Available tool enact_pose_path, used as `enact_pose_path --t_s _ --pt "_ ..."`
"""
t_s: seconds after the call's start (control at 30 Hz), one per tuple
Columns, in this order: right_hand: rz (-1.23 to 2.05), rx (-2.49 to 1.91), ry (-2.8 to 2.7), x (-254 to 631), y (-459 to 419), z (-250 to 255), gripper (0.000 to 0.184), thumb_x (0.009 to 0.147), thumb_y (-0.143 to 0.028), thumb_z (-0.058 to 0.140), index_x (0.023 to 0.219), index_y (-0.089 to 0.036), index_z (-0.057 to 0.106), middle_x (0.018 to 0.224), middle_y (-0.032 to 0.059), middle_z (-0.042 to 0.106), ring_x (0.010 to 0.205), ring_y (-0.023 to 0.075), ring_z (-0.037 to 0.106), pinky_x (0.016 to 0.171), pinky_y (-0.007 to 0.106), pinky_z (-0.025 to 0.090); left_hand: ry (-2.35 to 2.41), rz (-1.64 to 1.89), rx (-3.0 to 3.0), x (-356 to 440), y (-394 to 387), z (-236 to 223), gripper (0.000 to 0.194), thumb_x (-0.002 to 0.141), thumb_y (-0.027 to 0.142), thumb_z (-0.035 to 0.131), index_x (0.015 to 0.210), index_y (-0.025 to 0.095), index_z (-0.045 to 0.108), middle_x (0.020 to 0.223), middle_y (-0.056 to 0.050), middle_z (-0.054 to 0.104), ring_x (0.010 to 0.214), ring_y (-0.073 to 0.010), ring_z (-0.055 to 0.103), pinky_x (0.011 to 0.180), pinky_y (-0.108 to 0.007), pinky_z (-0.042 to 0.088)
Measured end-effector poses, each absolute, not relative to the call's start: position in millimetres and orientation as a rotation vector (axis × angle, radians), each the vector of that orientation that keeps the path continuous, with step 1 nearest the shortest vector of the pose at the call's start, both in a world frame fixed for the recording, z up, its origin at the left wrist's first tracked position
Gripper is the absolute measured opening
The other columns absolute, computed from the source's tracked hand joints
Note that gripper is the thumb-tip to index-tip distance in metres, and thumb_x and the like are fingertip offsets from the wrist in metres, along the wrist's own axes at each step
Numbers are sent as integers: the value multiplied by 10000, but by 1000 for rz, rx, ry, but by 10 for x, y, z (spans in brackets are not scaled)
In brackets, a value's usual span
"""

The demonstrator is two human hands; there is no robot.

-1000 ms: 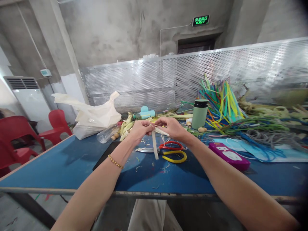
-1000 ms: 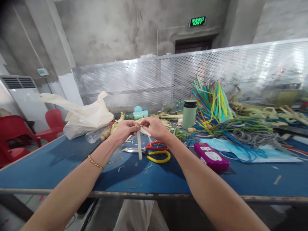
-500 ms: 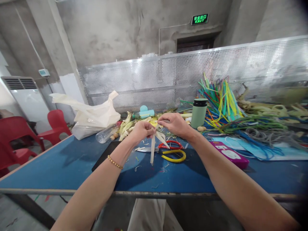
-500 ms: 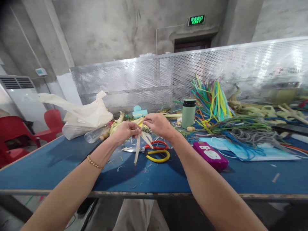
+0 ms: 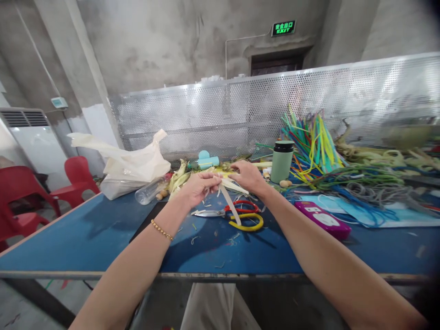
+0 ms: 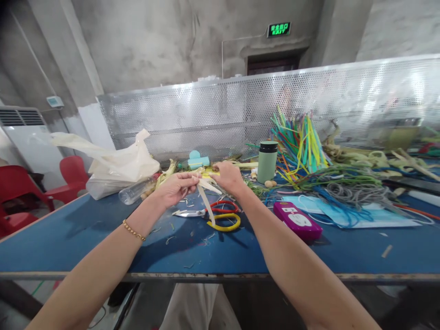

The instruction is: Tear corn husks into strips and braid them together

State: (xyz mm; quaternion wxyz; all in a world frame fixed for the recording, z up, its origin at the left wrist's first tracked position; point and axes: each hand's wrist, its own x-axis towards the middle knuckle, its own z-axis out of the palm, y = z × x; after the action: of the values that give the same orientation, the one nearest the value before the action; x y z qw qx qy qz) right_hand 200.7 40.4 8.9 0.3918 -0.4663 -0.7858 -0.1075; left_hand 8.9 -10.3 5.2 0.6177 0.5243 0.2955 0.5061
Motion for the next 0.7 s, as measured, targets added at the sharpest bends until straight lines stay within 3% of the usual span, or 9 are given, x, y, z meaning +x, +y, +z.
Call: enact_pose_path --t_s 0.13,0.3,0.37,0.53,0.7 --pt "-342 -996 -1838 2044 273 168 146 838 -264 573 804 -166 677 848 82 661 818 199 589 762 322 437 643 1313 988 69 -46 88 125 657 -4 703 753 69 671 643 -19 613 504 -40 513 501 -169 430" --pt "-254 -720 -2013 1928 118 180 108 820 -230 618 745 -180 678 760 55 645 763 181 564 737 311 433 624 1434 823 4 8 118 110 708 -27 630 718 82 642 636 -13 593 523 -40 514 502 -149 433" --pt "-228 -652 -2058 1883 124 132 106 837 -227 612 835 -187 710 803 55 669 803 183 576 776 316 438 618 1460 799 -19 27 117 104 726 -14 617 724 89 636 627 -9 583 516 -41 512 493 -148 430" --pt "-211 -533 -2182 1812 144 56 294 893 -237 559 1169 -247 659 1080 50 695 987 188 590 889 348 428 615 1473 779 -23 17 121 101 731 -5 621 729 95 626 616 1 575 503 -39 515 488 -143 432" --pt "-243 -503 -2205 1784 105 70 254 913 -264 537 1114 -267 692 1101 39 703 1021 191 602 912 360 434 624 1469 776 12 -26 131 110 709 -13 638 723 95 624 614 4 586 494 -38 514 505 -151 441"
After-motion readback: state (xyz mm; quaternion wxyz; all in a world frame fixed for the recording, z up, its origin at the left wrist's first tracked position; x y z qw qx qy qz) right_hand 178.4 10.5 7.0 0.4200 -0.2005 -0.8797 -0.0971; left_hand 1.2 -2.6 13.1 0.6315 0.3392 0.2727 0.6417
